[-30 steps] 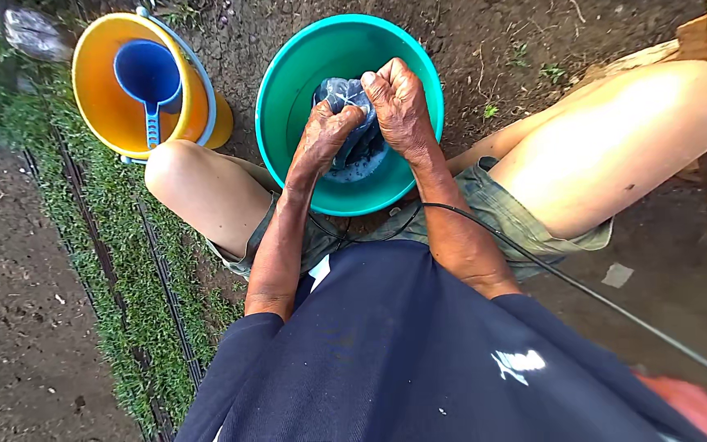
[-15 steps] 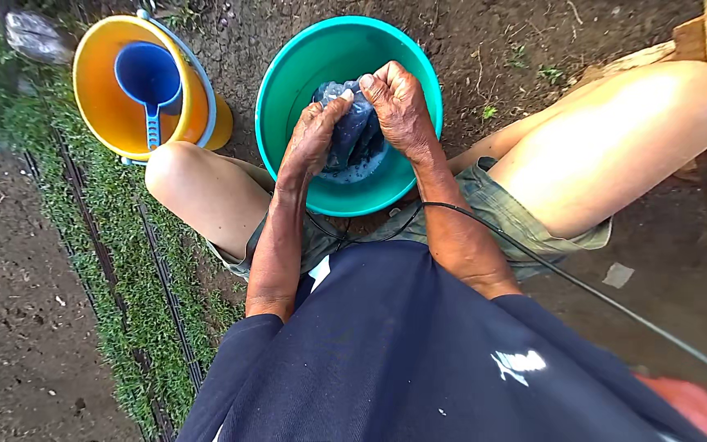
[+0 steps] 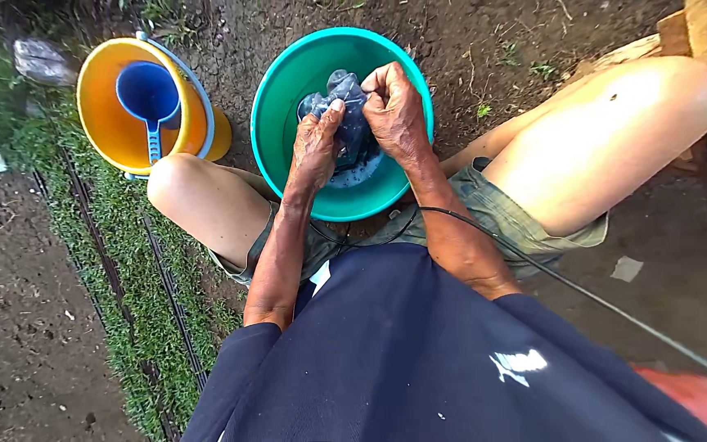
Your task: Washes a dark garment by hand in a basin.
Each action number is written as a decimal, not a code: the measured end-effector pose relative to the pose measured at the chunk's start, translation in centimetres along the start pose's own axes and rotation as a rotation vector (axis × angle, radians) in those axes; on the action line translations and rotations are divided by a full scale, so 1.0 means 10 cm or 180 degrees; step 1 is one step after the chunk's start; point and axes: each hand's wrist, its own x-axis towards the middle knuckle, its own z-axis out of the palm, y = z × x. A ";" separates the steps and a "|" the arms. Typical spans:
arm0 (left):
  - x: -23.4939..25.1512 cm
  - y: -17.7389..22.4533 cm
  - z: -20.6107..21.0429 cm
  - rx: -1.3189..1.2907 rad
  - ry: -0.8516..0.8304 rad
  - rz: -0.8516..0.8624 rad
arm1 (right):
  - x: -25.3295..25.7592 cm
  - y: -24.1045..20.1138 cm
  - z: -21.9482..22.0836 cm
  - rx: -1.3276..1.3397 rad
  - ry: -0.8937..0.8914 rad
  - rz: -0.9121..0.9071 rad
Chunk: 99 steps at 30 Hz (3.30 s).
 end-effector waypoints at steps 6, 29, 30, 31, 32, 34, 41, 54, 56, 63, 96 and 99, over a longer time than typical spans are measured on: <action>0.02 -0.02 -0.03 0.0091 -0.0078 0.0021 | 0.00 0.39 0.39 0.0882 -0.0539 0.1114; -0.19 0.19 0.06 0.1182 -0.0424 0.0025 | -0.14 0.25 0.17 0.0679 -0.0389 0.0840; -0.14 0.17 0.08 0.1163 -0.0371 0.0049 | -0.09 0.30 0.20 0.0734 -0.0434 0.0827; -0.13 0.16 0.09 0.1187 -0.0321 0.0056 | -0.05 0.31 0.20 0.0804 -0.0540 0.0899; -0.13 0.17 0.08 0.1186 -0.0284 0.0036 | -0.04 0.29 0.19 0.0842 -0.0613 0.0982; -0.17 0.17 0.08 0.1013 -0.0234 -0.0004 | -0.03 0.27 0.18 0.0876 -0.0586 0.1001; -0.25 0.11 0.10 0.0678 -0.0203 0.0049 | -0.14 0.20 0.22 0.0815 -0.0420 0.0747; -0.12 0.12 0.18 0.0508 -0.0298 -0.0035 | -0.14 0.30 0.22 0.1022 -0.0150 0.0975; -0.06 0.20 0.12 0.0376 -0.0333 0.0013 | -0.14 0.40 0.29 0.1414 -0.0131 0.1002; -0.06 0.44 -0.06 -0.0143 -0.0138 0.0328 | 0.00 0.32 0.22 0.2156 -0.1080 0.1035; -0.11 0.18 -0.22 -0.0173 -0.0228 -0.0366 | 0.06 0.45 0.28 0.2098 -0.0806 0.1508; -0.12 0.18 -0.22 -0.0007 -0.0361 -0.0459 | 0.05 0.42 0.30 0.1993 -0.0799 0.1480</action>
